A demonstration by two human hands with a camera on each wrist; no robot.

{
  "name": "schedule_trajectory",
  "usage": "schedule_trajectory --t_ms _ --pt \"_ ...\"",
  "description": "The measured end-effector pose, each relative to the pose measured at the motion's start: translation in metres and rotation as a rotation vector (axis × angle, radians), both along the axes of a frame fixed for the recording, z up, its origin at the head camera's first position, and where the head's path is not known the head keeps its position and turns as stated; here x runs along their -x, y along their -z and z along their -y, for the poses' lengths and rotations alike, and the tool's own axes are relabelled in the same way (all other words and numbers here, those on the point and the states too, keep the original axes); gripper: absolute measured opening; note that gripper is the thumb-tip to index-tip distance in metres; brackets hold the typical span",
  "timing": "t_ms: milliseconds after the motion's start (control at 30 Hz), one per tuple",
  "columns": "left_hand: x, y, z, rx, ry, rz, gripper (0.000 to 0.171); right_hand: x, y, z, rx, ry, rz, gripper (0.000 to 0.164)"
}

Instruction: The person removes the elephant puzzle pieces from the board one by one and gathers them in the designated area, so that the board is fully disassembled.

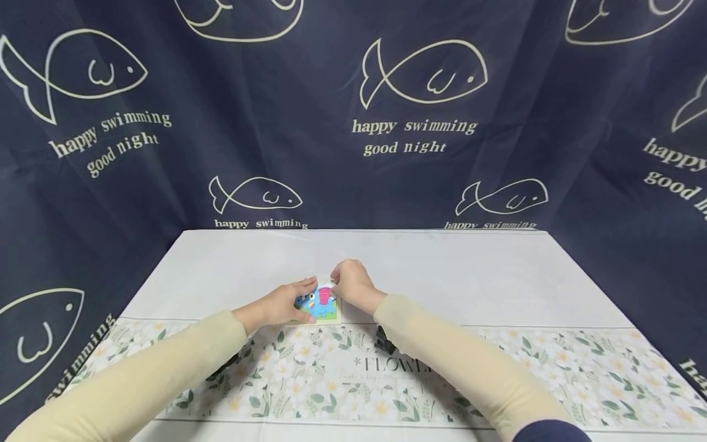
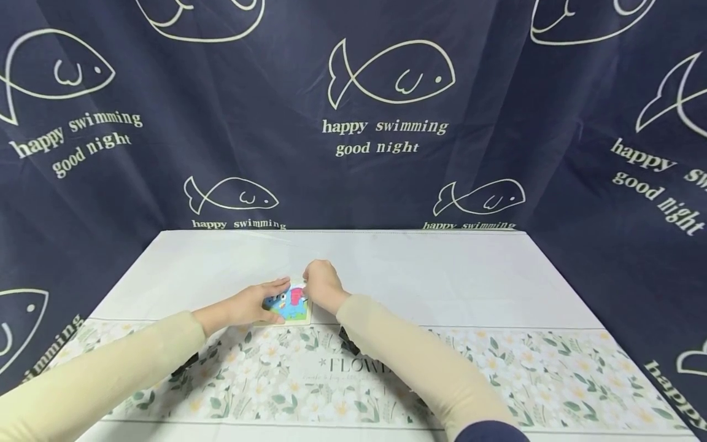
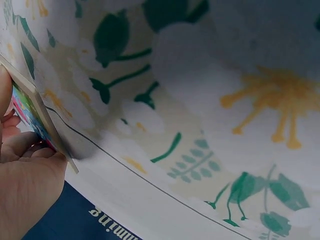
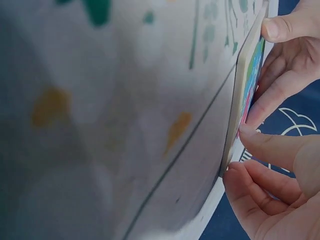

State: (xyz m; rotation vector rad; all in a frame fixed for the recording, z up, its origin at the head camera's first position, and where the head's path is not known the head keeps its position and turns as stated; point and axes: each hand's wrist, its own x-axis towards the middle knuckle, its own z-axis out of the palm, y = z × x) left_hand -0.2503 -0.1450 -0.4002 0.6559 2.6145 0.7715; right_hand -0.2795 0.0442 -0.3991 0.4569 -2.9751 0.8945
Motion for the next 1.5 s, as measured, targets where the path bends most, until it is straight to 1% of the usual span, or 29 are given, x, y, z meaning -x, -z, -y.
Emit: schedule_trajectory --t_ms 167,367,533,800,967,1100,1267,1500 --pt "-0.0004 0.0023 0.0008 0.008 0.008 -0.003 0.085 -0.0046 0.0002 0.0006 0.003 0.020 0.004 0.026" --pt "-0.0002 0.0053 0.0020 0.007 -0.004 0.002 0.086 -0.0068 0.0010 0.0025 0.016 0.001 0.000 0.026" --pt "0.0008 0.0048 0.0019 0.004 -0.005 -0.007 0.085 -0.0060 -0.0014 0.0028 0.020 0.004 -0.013 0.025" --pt "0.0006 0.0028 0.0010 0.015 -0.009 -0.008 0.086 -0.0064 -0.0024 0.0020 0.034 0.014 0.002 0.025" --pt "0.0015 0.0021 -0.0002 0.018 -0.004 -0.012 0.086 -0.0052 -0.0021 -0.0013 0.036 0.023 0.003 0.027" --pt "0.0019 0.0020 -0.0009 0.017 0.003 -0.016 0.085 -0.0024 0.0001 -0.0050 0.041 0.042 0.007 0.025" --pt "0.0018 0.0015 -0.0007 0.017 0.000 -0.016 0.085 0.0003 0.0014 -0.0065 0.072 0.072 0.035 0.021" --pt "0.0006 0.0009 -0.0003 0.011 -0.003 -0.016 0.085 0.0014 0.0028 -0.0049 0.069 0.094 0.049 0.022"
